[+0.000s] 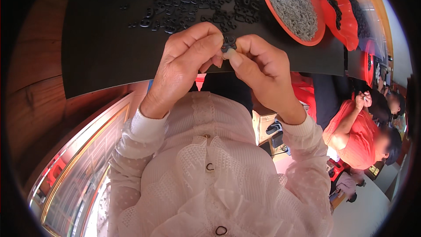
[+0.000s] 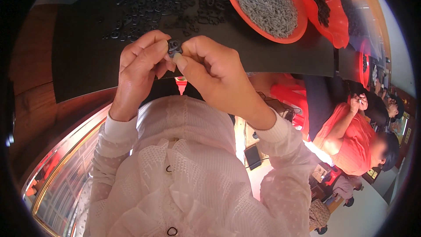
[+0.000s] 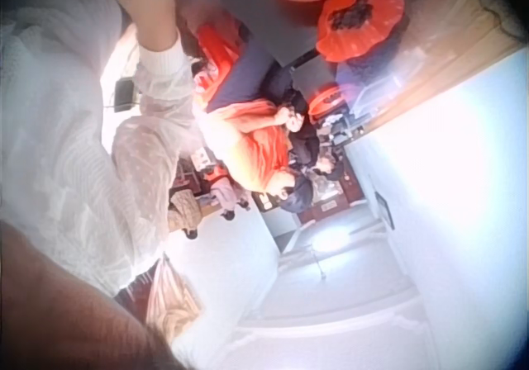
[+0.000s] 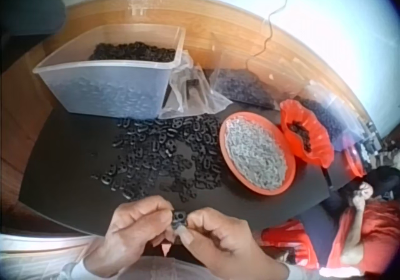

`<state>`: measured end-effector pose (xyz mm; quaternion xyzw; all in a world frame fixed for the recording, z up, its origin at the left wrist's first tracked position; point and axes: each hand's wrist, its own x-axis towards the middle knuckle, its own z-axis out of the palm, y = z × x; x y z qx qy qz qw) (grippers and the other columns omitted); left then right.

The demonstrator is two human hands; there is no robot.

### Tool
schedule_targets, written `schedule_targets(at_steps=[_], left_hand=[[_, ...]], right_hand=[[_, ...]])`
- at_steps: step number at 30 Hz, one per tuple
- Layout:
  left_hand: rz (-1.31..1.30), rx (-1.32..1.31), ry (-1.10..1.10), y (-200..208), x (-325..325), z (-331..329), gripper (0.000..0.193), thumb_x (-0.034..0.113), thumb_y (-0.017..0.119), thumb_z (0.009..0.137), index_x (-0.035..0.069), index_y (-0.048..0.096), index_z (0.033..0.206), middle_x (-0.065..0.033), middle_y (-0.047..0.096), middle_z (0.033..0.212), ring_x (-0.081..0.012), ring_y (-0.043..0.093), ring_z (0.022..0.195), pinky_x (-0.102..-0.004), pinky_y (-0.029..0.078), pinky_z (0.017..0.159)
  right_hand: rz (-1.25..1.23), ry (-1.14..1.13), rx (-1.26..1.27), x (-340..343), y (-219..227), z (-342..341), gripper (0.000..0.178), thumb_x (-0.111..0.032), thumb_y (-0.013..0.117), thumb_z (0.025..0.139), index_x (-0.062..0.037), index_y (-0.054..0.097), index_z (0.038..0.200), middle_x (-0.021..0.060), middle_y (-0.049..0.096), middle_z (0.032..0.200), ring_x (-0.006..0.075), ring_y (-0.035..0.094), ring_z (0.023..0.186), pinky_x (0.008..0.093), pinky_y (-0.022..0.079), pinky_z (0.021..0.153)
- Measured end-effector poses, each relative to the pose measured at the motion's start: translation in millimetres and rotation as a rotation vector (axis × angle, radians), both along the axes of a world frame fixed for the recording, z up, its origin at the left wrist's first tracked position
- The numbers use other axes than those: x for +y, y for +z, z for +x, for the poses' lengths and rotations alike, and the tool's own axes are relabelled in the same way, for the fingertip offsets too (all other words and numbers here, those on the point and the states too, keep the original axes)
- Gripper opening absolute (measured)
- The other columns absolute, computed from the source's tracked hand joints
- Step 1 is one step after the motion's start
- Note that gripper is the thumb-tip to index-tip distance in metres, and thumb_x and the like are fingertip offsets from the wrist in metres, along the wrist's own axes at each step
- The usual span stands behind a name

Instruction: The person repeatedly picks small black plastic components and metal screws from a table and red bowls, then joins them by hand. The assembled units are placed back onto the table. The process is repetitive and focused on manual assembly of small hardware parts.

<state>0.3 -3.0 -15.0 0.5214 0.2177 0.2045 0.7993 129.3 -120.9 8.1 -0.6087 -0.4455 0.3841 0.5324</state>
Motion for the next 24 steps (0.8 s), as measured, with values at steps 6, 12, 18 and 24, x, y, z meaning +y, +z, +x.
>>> schedule_targets(at_steps=[6,12,18,24], left_hand=[[0.038,0.009,-0.024,3,1,-2,0.019,0.018,0.051,0.093,0.003,0.058,0.084,-0.0005,0.056,0.068,-0.0033,0.039,0.056,-0.0197,0.031,0.05],[0.04,0.015,-0.05,8,0,1,0.019,0.018,0.051,0.093,0.003,0.058,0.085,-0.0005,0.056,0.068,-0.0034,0.04,0.057,-0.0196,0.032,0.051],[-0.016,0.024,-0.074,11,2,4,0.017,0.016,0.051,0.092,0.003,0.058,0.084,-0.0004,0.056,0.068,-0.0032,0.039,0.057,-0.0195,0.031,0.051],[-0.031,0.062,-0.104,14,6,5,0.016,0.013,0.05,0.089,0.003,0.057,0.079,-0.0008,0.053,0.067,-0.0038,0.039,0.056,-0.02,0.03,0.049]], right_hand=[[-0.043,-0.036,0.206,2,8,-5,0.009,-0.004,0.058,0.091,0.0027,0.056,0.085,-0.0025,0.055,0.077,0.0011,0.044,0.068,0.0185,0.037,0.057],[-0.045,-0.042,0.238,-2,6,-1,0.009,-0.004,0.057,0.092,0.002,0.056,0.085,-0.0027,0.054,0.075,0.0009,0.043,0.068,0.0187,0.036,0.056],[0.017,0.011,-0.115,-4,1,12,0.014,-0.01,0.064,0.088,-0.0002,0.056,0.093,0.0028,0.059,0.078,0.0073,0.052,0.063,0.0213,0.04,0.054],[0.229,0.022,-0.936,9,11,21,0.039,-0.03,0.074,0.076,-0.0051,0.055,0.1,0.0083,0.057,0.081,0.0211,0.059,0.06,0.0295,0.045,0.05]])
